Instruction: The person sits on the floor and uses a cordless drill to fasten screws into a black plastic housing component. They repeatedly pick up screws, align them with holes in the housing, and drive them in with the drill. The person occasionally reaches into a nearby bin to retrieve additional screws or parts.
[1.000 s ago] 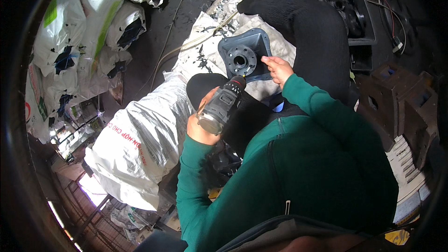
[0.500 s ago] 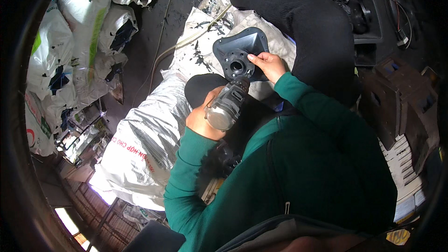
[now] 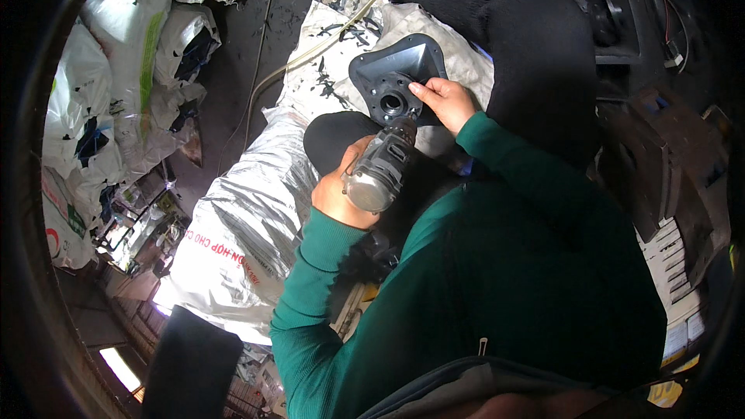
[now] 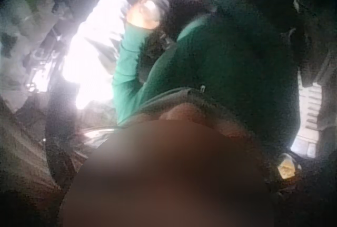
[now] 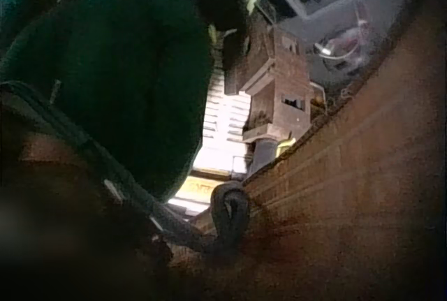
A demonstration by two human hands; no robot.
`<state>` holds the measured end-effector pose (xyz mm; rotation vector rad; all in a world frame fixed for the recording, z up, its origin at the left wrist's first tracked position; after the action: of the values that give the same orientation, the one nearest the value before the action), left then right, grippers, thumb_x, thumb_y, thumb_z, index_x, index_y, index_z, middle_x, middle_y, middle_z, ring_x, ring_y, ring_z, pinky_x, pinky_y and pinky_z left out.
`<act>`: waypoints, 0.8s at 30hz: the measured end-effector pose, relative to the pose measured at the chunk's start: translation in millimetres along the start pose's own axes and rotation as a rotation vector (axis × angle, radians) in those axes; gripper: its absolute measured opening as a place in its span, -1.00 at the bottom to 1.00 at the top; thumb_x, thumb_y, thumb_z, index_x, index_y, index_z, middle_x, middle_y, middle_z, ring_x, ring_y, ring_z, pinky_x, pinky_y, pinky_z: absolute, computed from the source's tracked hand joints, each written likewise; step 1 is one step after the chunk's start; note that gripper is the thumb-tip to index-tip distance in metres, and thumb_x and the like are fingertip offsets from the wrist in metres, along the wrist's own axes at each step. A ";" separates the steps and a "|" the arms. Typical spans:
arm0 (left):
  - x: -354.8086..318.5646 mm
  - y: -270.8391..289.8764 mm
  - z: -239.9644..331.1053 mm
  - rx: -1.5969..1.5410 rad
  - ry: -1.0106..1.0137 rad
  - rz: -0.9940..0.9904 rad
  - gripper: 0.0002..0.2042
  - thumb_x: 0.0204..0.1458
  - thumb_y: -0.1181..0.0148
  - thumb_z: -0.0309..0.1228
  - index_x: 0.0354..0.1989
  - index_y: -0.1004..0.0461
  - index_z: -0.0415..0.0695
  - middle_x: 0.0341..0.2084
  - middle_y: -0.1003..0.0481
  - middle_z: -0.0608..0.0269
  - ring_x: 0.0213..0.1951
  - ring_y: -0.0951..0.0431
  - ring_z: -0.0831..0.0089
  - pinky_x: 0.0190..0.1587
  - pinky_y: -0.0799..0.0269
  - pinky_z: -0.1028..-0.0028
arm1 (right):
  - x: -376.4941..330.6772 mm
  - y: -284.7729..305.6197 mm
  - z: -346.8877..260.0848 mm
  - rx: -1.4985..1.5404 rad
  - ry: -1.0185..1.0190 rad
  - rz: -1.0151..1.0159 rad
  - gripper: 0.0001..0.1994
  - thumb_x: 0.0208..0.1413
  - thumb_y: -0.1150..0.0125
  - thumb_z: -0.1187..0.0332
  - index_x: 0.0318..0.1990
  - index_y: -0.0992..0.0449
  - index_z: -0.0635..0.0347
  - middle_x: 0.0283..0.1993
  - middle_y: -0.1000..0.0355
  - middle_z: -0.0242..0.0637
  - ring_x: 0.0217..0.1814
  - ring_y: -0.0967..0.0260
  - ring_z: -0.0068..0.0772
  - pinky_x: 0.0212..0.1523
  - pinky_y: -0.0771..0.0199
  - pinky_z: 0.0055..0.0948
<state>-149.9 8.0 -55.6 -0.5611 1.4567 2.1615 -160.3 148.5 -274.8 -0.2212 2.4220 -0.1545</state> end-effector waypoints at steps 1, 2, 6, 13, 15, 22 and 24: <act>-1.2 -0.5 -0.1 0.021 -0.008 0.016 -0.44 -0.15 -0.30 -0.31 0.12 -0.31 0.13 -0.35 -0.57 0.10 -0.30 -0.59 0.02 -0.26 -0.51 0.22 | 0.4 -1.3 0.4 -0.028 0.014 0.006 -0.60 0.16 -0.21 0.08 -0.56 -0.41 0.19 -0.64 -0.15 -0.58 -0.55 0.00 -0.72 -0.52 -0.07 -0.55; -1.9 -1.1 0.4 0.013 -0.029 0.034 -0.44 -0.15 -0.30 -0.32 0.12 -0.31 0.13 -0.35 -0.57 0.10 -0.31 -0.59 0.02 -0.26 -0.51 0.22 | 1.9 -1.2 1.5 -0.070 0.003 0.014 -0.60 0.16 -0.20 0.08 -0.57 -0.41 0.19 -0.64 -0.15 -0.58 -0.55 0.00 -0.72 -0.52 -0.08 -0.54; 0.1 -2.9 -1.9 0.045 -0.058 0.022 -0.43 -0.15 -0.30 -0.32 0.13 -0.31 0.12 -0.35 -0.57 0.10 -0.31 -0.59 0.03 -0.27 -0.51 0.22 | 1.8 -0.6 4.1 -0.043 0.040 0.046 -0.58 0.15 -0.19 0.03 -0.57 -0.38 0.17 -0.63 -0.14 -0.56 -0.53 0.01 -0.70 -0.52 -0.08 -0.52; 4.6 -1.2 1.8 0.036 -0.021 -0.010 -0.44 -0.15 -0.30 -0.33 0.12 -0.32 0.13 -0.37 -0.57 0.08 -0.32 -0.59 0.02 -0.28 -0.51 0.23 | 6.4 -4.2 5.9 0.103 0.041 0.007 -0.55 0.14 -0.22 0.07 -0.62 -0.32 0.21 -0.67 -0.12 -0.49 -0.57 0.01 -0.68 -0.57 -0.05 -0.47; 5.5 -3.1 1.2 0.038 0.009 -0.002 -0.45 -0.15 -0.29 -0.33 0.11 -0.33 0.11 -0.38 -0.57 0.08 -0.33 -0.59 0.03 -0.29 -0.51 0.23 | 7.0 -5.1 5.2 0.117 0.041 -0.004 -0.56 0.14 -0.21 0.07 -0.62 -0.33 0.21 -0.67 -0.12 -0.50 -0.57 0.01 -0.68 -0.56 -0.06 -0.48; 3.6 -8.4 -9.2 -0.016 -0.152 0.097 -0.49 -0.18 -0.30 -0.36 0.05 -0.38 0.02 -0.42 -0.56 0.07 -0.37 -0.59 0.03 -0.29 -0.52 0.26 | 1.3 -0.1 -1.1 0.002 0.079 0.011 -0.57 0.18 -0.16 0.05 -0.58 -0.36 0.20 -0.64 -0.12 -0.54 -0.53 0.01 -0.70 -0.53 -0.06 -0.51; -7.8 -10.8 -16.8 0.018 -0.014 0.009 -0.46 -0.28 -0.33 -0.43 0.01 -0.42 -0.12 -0.34 -0.56 0.06 -0.27 -0.58 0.07 -0.19 -0.49 0.29 | 4.5 0.4 -4.5 -0.089 0.099 0.002 -0.55 0.18 -0.16 0.03 -0.58 -0.37 0.21 -0.66 -0.13 -0.53 -0.55 -0.01 -0.69 -0.54 -0.08 -0.49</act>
<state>-136.0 -5.4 -65.1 -0.5326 1.4728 2.1526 -166.6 148.2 -274.3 -0.2566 2.5299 -0.0576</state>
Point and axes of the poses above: each hand's wrist, its own x-axis towards the middle knuckle, its own y-axis out of the back of the hand, z = x × y, the point moved 5 cm from there along x, towards the middle knuckle
